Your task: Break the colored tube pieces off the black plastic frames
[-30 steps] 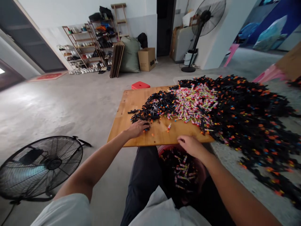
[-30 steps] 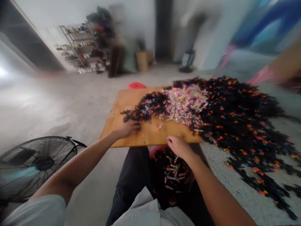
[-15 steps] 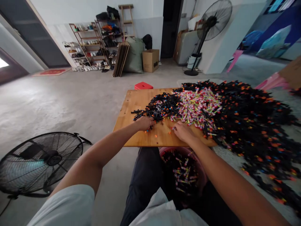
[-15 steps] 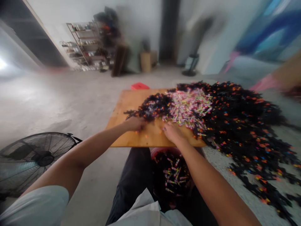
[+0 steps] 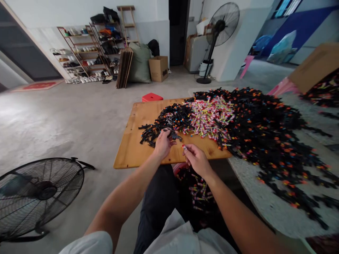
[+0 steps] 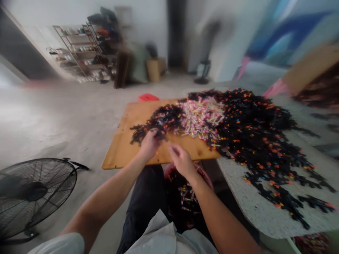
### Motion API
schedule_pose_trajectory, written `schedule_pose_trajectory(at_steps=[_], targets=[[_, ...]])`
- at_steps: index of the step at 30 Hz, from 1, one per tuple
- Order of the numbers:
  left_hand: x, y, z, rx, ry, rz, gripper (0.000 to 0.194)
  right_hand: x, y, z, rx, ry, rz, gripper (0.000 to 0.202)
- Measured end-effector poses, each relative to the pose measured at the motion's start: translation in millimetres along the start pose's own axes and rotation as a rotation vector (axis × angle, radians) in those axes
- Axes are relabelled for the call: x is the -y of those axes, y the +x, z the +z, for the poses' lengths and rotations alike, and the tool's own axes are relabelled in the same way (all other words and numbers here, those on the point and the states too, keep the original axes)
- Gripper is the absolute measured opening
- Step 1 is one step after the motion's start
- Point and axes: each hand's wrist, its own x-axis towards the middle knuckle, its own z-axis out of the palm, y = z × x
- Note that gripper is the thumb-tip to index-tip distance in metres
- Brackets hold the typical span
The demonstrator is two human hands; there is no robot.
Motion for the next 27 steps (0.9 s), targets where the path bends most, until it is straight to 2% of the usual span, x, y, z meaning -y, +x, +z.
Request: schedule_pose_trajectory(at_steps=[4, 9, 13, 18, 27], targets=[[12, -15, 20.5, -0.044, 0.014, -0.013, 0.027, 3, -10, -7, -0.103, -0.079, -0.097, 0.044], [14, -21, 30.0, -0.052, 0.061, -0.033, 0.024, 6, -17, -24, -0.127, -0.195, -0.145, 0.037], [11, -25, 35.1, -0.073, 0.100, -0.054, 0.023, 8, -19, -27, -0.127, -0.259, -0.189, 0.032], [12, -28, 37.1, -0.092, 0.094, -0.061, 0.025, 8, -22, -28, -0.179, -0.372, -0.349, 0.026], [15, -33, 38.8, -0.097, 0.071, -0.061, 0.025, 5, -20, -31, -0.177, -0.473, -0.449, 0.027]])
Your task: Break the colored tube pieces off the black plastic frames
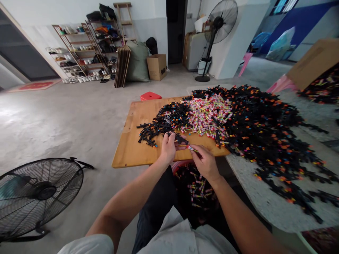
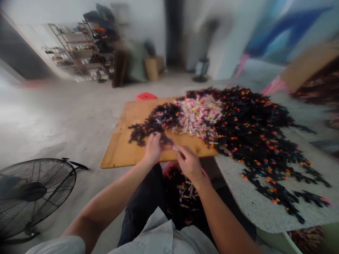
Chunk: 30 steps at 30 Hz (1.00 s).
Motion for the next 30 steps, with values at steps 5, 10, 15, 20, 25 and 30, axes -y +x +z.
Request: schedule_pose_trajectory(at_steps=[5, 10, 15, 20, 25, 30], targets=[[4, 0, 0.4, -0.012, -0.014, 0.002, 0.024, 2, 0, -1, -0.006, -0.043, -0.040, 0.028], [8, 0, -0.5, -0.026, -0.017, 0.008, 0.027, 2, 0, -1, -0.004, -0.029, -0.055, 0.027], [7, -3, -0.6, -0.027, 0.017, 0.050, 0.024, 0, 1, -1, 0.003, 0.014, -0.001, 0.027], [-3, -6, 1.7, -0.069, 0.117, 0.063, 0.014, 0, -1, 0, 0.068, 0.166, 0.167, 0.030], [-14, -7, 7.5, -0.134, 0.204, 0.026, 0.005, 3, -2, 1, 0.056, 0.110, 0.119, 0.030], [-10, -3, 7.7, -0.149, 0.157, -0.100, 0.010, 4, -3, -1, 0.051, -0.054, -0.058, 0.030]])
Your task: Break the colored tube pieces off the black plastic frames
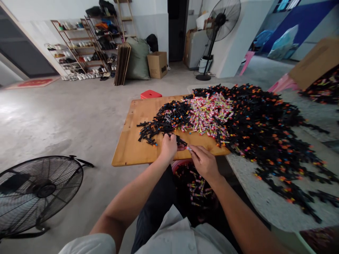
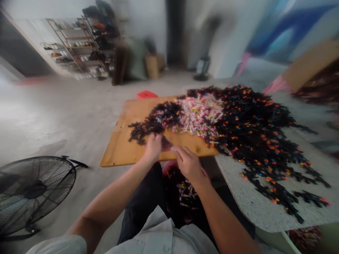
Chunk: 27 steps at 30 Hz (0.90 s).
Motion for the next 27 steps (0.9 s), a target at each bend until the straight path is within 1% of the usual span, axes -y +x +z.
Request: schedule_pose_trajectory(at_steps=[3, 5, 8, 10, 12, 13, 15, 16, 17, 18, 19, 20, 21, 22, 23, 25, 27], targets=[[7, 2, -1.9, 0.025, 0.001, 0.017, 0.015, -1, -3, 2, -0.032, -0.028, -0.008, 0.030], [10, 3, -2.4, 0.033, 0.023, 0.039, 0.014, 0, -6, 5, -0.052, -0.051, 0.007, 0.030], [14, -1, -1.1, 0.014, 0.072, 0.073, 0.008, 5, -11, 11, -0.089, -0.092, 0.055, 0.030], [18, -5, -1.6, 0.000, 0.097, 0.082, 0.010, 8, -15, 13, -0.105, -0.094, 0.092, 0.031], [21, -11, -7.9, 0.011, 0.137, 0.061, 0.016, 8, -20, 11, -0.046, -0.057, 0.109, 0.031], [22, -14, -14.3, 0.045, 0.182, 0.041, 0.021, 5, -24, 7, 0.005, -0.030, 0.116, 0.031], [20, -16, -34.8, 0.157, 0.325, 0.008, 0.037, -7, -34, -3, 0.120, 0.024, 0.159, 0.030], [17, -15, -48.7, 0.203, 0.418, 0.023, 0.045, -16, -41, -10, 0.181, 0.041, 0.196, 0.030], [13, -11, -64.5, 0.234, 0.525, 0.066, 0.051, -27, -48, -17, 0.240, 0.048, 0.248, 0.031], [7, -4, -81.5, 0.221, 0.637, 0.156, 0.053, -39, -56, -24, 0.327, 0.044, 0.292, 0.032], [1, 5, -99.2, 0.188, 0.772, 0.303, 0.045, -52, -65, -31, 0.440, 0.017, 0.330, 0.032], [-5, 16, -116.7, 0.200, 0.942, 0.469, 0.033, -64, -74, -36, 0.537, -0.024, 0.363, 0.031], [-10, 28, -133.5, 0.222, 1.107, 0.615, 0.028, -74, -83, -39, 0.641, -0.065, 0.389, 0.031], [-15, 40, -148.7, 0.269, 1.250, 0.730, 0.027, -82, -90, -41, 0.740, -0.107, 0.409, 0.029], [-18, 52, -161.9, 0.348, 1.383, 0.806, 0.029, -88, -96, -42, 0.820, -0.148, 0.417, 0.026], [-19, 73, -180.8, 0.463, 1.568, 0.868, 0.037, -90, -98, -41, 0.923, -0.201, 0.405, 0.023], [-16, 86, -189.6, 0.538, 1.664, 0.881, 0.040, -83, -82, -36, 0.930, -0.186, 0.386, 0.020]])
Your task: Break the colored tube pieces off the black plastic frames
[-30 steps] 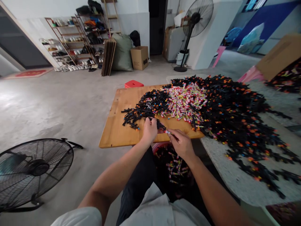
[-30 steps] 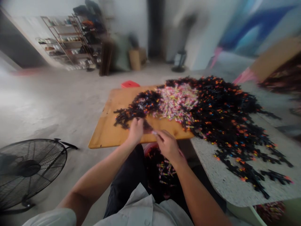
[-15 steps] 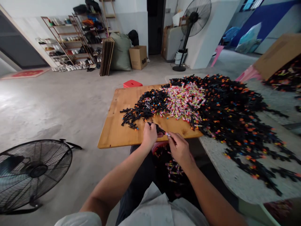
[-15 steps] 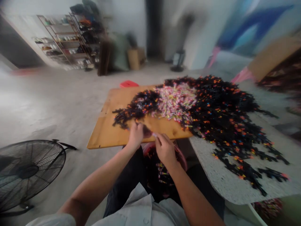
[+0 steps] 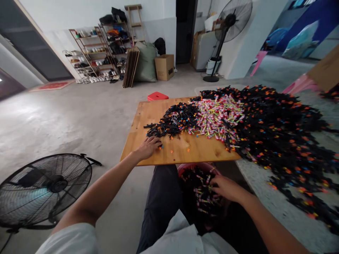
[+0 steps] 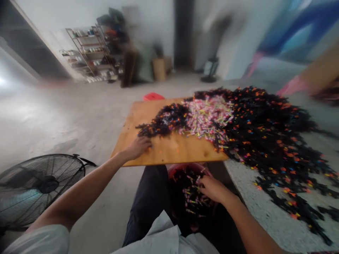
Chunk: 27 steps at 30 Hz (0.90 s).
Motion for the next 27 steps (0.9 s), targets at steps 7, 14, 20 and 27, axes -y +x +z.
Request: schedule_pose_trajectory(at_steps=[7, 14, 20, 27], targets=[[-2, 15, 13.9, 0.002, 0.038, 0.039, 0.020, 46, 88, -99, -0.564, -0.174, 0.333, 0.033], [-29, 27, 6.5, -0.525, -0.769, -0.451, 0.015, 29, 140, -121, -0.546, -0.456, 0.463, 0.039], [-66, 30, -13.6, -0.559, -1.661, -0.475, 0.030, 26, 130, -122, -0.510, -0.461, 0.338, 0.025], [-119, 44, -24.2, -0.493, -2.003, -0.399, 0.039, 92, 95, -77, -0.642, 0.566, -0.054, 0.022]])
